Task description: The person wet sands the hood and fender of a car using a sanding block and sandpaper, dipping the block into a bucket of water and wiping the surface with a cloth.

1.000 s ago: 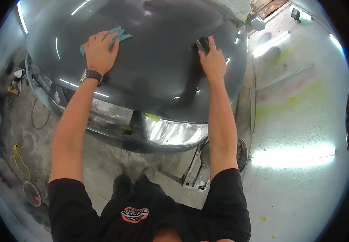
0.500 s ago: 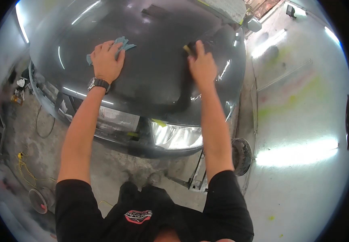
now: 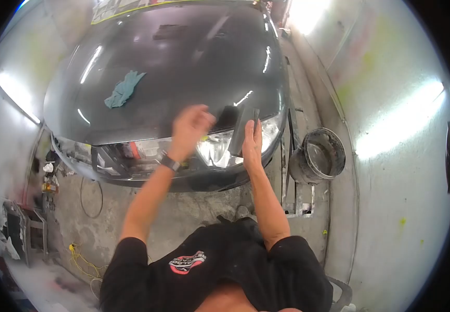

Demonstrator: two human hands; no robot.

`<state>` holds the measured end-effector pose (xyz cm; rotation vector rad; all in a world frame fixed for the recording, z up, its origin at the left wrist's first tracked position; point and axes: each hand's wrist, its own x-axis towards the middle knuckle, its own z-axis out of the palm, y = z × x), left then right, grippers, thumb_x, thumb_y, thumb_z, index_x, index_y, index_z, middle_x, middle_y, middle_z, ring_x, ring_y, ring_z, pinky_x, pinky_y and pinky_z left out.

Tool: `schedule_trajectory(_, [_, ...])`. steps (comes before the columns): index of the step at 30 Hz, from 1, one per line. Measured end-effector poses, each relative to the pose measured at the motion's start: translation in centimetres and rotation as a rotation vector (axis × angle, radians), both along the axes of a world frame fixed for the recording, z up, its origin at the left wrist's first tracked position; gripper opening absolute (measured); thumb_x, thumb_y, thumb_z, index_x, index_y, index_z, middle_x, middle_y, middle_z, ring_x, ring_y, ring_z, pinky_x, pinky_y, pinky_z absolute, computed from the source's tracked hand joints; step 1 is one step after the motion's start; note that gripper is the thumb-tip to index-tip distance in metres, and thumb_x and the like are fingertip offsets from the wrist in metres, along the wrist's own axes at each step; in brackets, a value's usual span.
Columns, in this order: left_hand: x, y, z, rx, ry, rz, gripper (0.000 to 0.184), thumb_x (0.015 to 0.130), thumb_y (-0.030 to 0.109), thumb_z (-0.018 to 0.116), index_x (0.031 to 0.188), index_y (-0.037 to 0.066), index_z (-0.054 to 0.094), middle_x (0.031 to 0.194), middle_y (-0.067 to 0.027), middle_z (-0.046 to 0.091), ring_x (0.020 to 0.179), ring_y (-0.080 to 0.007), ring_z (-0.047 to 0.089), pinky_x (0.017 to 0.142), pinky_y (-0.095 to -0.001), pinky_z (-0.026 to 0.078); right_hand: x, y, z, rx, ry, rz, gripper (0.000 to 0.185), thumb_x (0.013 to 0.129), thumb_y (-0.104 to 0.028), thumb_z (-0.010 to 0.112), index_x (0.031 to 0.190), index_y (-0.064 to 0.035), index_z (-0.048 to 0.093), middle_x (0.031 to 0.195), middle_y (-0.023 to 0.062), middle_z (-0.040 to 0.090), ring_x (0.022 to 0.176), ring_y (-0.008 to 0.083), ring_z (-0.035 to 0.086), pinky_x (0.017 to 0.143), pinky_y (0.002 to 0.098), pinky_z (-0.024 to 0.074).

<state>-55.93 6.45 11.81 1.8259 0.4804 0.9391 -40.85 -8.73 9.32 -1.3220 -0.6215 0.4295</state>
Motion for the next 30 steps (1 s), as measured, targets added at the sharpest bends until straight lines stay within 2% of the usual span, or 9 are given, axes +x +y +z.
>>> schedule_trajectory(3, [6.0, -10.1, -3.2, -0.285, 0.030, -0.135, 0.065, 0.097, 0.036, 0.078, 0.146, -0.001, 0.053, 0.129, -0.0151, 0.068, 0.109, -0.0186, 0.069, 0.094, -0.0337, 0.056, 1.6, -2.9, -2.9, 0.111, 0.092, 0.043, 0.074, 0.113, -0.053, 0.040, 0.163, 0.0020, 0.031, 0.159, 0.0203, 0.044, 0.145, 0.0276, 0.043, 0.121, 0.0371, 0.0322])
schedule_trajectory(9, [15.0, -17.7, -7.4, -0.311, 0.146, -0.268, 0.048, 0.109, 0.036, 0.059, 0.132, -0.006, 0.060, 0.113, -0.0148, 0.073, 0.101, -0.0219, 0.069, 0.090, -0.0359, 0.054, 9.0, -12.1, -5.7, -0.160, -0.090, -0.230, 0.055, 0.111, -0.037, 0.053, 0.148, 0.0051, 0.052, 0.134, 0.0173, 0.066, 0.123, 0.0240, 0.062, 0.107, 0.0345, 0.0462])
schedule_trajectory(10, [16.6, -17.4, -8.3, -0.303, 0.475, -0.318, 0.046, 0.113, 0.034, 0.049, 0.128, -0.008, 0.061, 0.108, -0.0151, 0.073, 0.098, -0.0208, 0.068, 0.086, -0.0364, 0.053, 11.6, -13.4, -8.2, -0.246, -0.228, -0.349, 0.047, 0.110, -0.034, 0.057, 0.135, 0.0048, 0.063, 0.122, 0.0139, 0.072, 0.114, 0.0220, 0.065, 0.102, 0.0347, 0.0490])
schedule_trajectory(11, [17.9, -17.7, -9.3, -0.361, 0.403, -0.356, 0.046, 0.114, 0.034, 0.048, 0.128, -0.008, 0.061, 0.110, -0.0130, 0.073, 0.099, -0.0182, 0.066, 0.087, -0.0344, 0.053, 14.5, -15.5, -10.2, -0.392, -0.138, -0.378, 0.059, 0.107, -0.043, 0.059, 0.134, 0.0094, 0.062, 0.122, 0.0260, 0.071, 0.115, 0.0311, 0.067, 0.102, 0.0420, 0.0503])
schedule_trajectory(15, [22.1, -19.4, -9.4, -0.743, 0.151, -0.514, 0.042, 0.115, 0.030, 0.048, 0.136, -0.005, 0.058, 0.124, -0.0090, 0.070, 0.109, -0.0145, 0.066, 0.095, -0.0325, 0.054, 26.4, -22.3, -11.9, -0.015, 0.353, -0.686, 0.074, 0.108, -0.052, 0.054, 0.149, 0.0094, 0.050, 0.148, 0.0228, 0.058, 0.132, 0.0319, 0.057, 0.113, 0.0403, 0.0413])
schedule_trajectory(17, [23.1, -18.7, -8.8, -0.844, 0.109, -0.562, 0.040, 0.115, 0.028, 0.049, 0.140, -0.003, 0.056, 0.130, -0.0089, 0.068, 0.114, -0.0154, 0.067, 0.098, -0.0340, 0.054, 31.7, -25.2, -13.0, -0.542, 0.075, -0.929, 0.090, 0.107, -0.062, 0.049, 0.154, 0.0130, 0.040, 0.154, 0.0262, 0.052, 0.145, 0.0359, 0.047, 0.120, 0.0457, 0.0355])
schedule_trajectory(19, [23.7, -18.6, -7.2, -0.821, -0.059, -0.565, 0.035, 0.112, 0.019, 0.054, 0.142, 0.000, 0.054, 0.130, -0.0071, 0.069, 0.114, -0.0154, 0.067, 0.099, -0.0343, 0.055, 33.3, -26.1, -12.6, -0.566, 0.011, -0.950, 0.091, 0.105, -0.067, 0.048, 0.159, 0.0054, 0.037, 0.157, 0.0223, 0.048, 0.144, 0.0367, 0.048, 0.118, 0.0453, 0.0386])
schedule_trajectory(24, [22.3, -16.5, -5.8, -0.831, -0.100, -0.607, 0.037, 0.109, 0.015, 0.060, 0.143, 0.001, 0.054, 0.127, -0.0052, 0.070, 0.108, -0.0135, 0.070, 0.095, -0.0328, 0.059, 23.8, -21.4, -7.2, 0.134, 0.426, 0.407, 0.059, 0.110, -0.041, 0.056, 0.151, 0.0004, 0.052, 0.129, 0.0141, 0.070, 0.115, 0.0230, 0.069, 0.094, 0.0422, 0.0571])
schedule_trajectory(30, [17.6, -12.9, -3.6, -0.921, 0.011, -0.581, 0.039, 0.110, 0.020, 0.059, 0.145, 0.004, 0.055, 0.137, -0.0075, 0.067, 0.119, -0.0154, 0.067, 0.102, -0.0333, 0.056, 19.6, -14.5, -3.6, 0.103, 0.474, 0.425, 0.029, 0.103, -0.010, 0.066, 0.130, 0.0015, 0.067, 0.116, 0.0084, 0.075, 0.098, 0.0174, 0.074, 0.084, 0.0329, 0.0618])
